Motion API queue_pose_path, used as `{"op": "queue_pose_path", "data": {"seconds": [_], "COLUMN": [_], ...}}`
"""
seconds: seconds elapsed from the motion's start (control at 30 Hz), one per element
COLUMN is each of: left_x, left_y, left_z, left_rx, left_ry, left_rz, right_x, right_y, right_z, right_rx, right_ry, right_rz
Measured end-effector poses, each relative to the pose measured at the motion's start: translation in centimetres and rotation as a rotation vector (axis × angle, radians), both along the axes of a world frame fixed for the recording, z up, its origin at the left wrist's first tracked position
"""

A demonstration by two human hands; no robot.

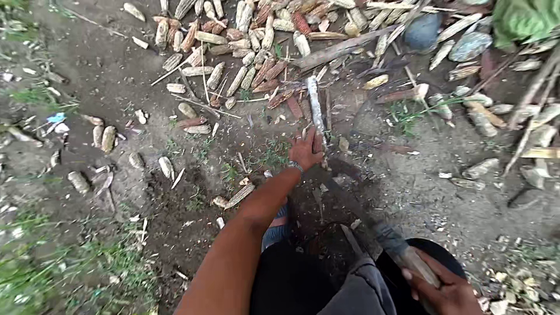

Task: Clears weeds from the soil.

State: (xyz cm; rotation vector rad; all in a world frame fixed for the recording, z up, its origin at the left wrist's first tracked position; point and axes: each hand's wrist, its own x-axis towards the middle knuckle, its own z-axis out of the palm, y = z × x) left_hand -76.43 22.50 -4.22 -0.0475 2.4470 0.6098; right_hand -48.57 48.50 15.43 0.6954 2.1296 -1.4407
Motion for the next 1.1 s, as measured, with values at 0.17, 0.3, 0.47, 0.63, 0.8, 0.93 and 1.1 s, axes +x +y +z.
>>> {"op": "queue_pose_path", "data": {"seconds": [0.17,0.3,0.47,0.63,0.8,0.93,1.1], "left_x": [-1.9,-7.1,-12.3,-5.9,1.5,2.9,3.7], "left_y": [3.7,5.1,0.1,-8.7,-11.4,-9.9,-12.0], "left_z": [0.5,5.2,14.6,3.9,-0.9,-1.2,-3.2], "left_rx": [0.142,1.0,1.094,0.376,0.178,-0.019,0.037], "left_ry": [-0.138,-0.049,0.348,0.123,0.056,0.099,0.226], "left_rz": [0.101,0.504,0.071,0.093,0.106,-0.27,-0.374], "right_x": [0.5,1.5,2.7,0.3,-7.7,-6.8,-3.2], "right_y": [-0.9,-1.5,1.2,0.8,-5.9,-4.1,1.1], "right_z": [-0.3,-0.2,0.0,-2.3,-11.5,-12.1,-5.4], "right_rx": [0.114,0.017,-0.317,-0.394,-0.22,0.197,-0.008], "right_ry": [-0.021,0.036,-0.011,-0.172,-0.028,0.417,0.19], "right_rz": [0.011,-0.097,-0.29,-0.352,-0.19,0.336,0.05]}}
